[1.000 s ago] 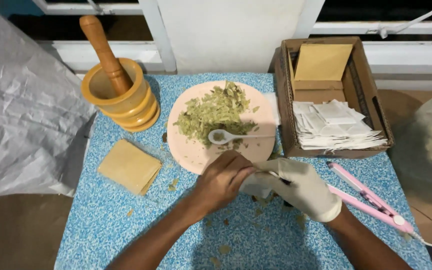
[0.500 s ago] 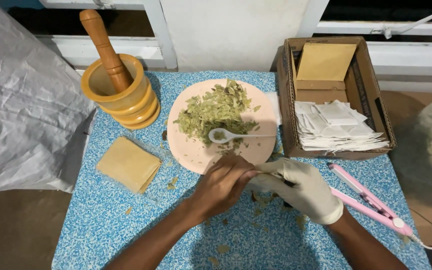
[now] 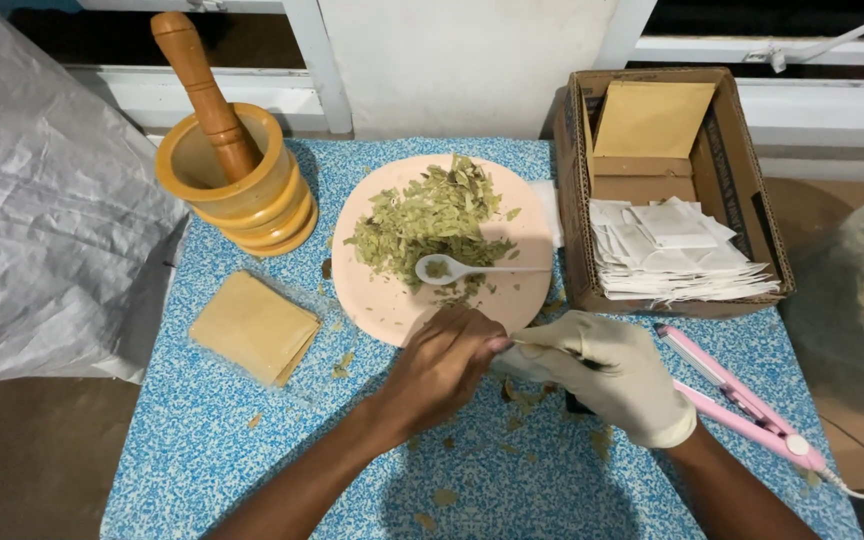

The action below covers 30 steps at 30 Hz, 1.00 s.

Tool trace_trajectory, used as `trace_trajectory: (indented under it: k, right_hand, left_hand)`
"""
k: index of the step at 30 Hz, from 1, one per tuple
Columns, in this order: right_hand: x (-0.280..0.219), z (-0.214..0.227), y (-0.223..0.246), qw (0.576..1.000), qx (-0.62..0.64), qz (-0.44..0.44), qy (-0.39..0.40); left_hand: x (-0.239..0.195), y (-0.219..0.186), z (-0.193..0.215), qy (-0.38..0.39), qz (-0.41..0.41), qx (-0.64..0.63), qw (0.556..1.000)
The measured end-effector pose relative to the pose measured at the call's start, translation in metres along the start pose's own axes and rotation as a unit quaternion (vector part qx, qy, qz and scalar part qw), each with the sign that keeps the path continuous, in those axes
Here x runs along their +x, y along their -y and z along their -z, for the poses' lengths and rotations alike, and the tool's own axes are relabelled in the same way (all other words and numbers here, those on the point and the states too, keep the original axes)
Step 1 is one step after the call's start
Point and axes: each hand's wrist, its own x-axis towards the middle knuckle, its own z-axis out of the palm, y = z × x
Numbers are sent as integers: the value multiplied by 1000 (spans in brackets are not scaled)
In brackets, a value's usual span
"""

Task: The person scoops dried green herbs from a plate into small white sachets using a spoon. They seal the sachets with a pink heat sealer and then place them into brown paper envelopes, which are also sealed with the heat sealer.

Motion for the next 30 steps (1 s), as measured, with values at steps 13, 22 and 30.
trace_trajectory:
  k: [13, 22, 30]
  right_hand:
    - [-3, 5, -10, 995, 23, -6, -94]
    - [-3, 0, -11, 986, -24, -60, -156]
    - [-7, -11, -1, 998, -2, 48, -51]
  left_hand:
    - [6, 3, 5, 44, -33, 59, 997]
    - [8, 4, 7, 51, -45, 119, 991]
    - [13, -17, 19, 84, 204, -105, 970]
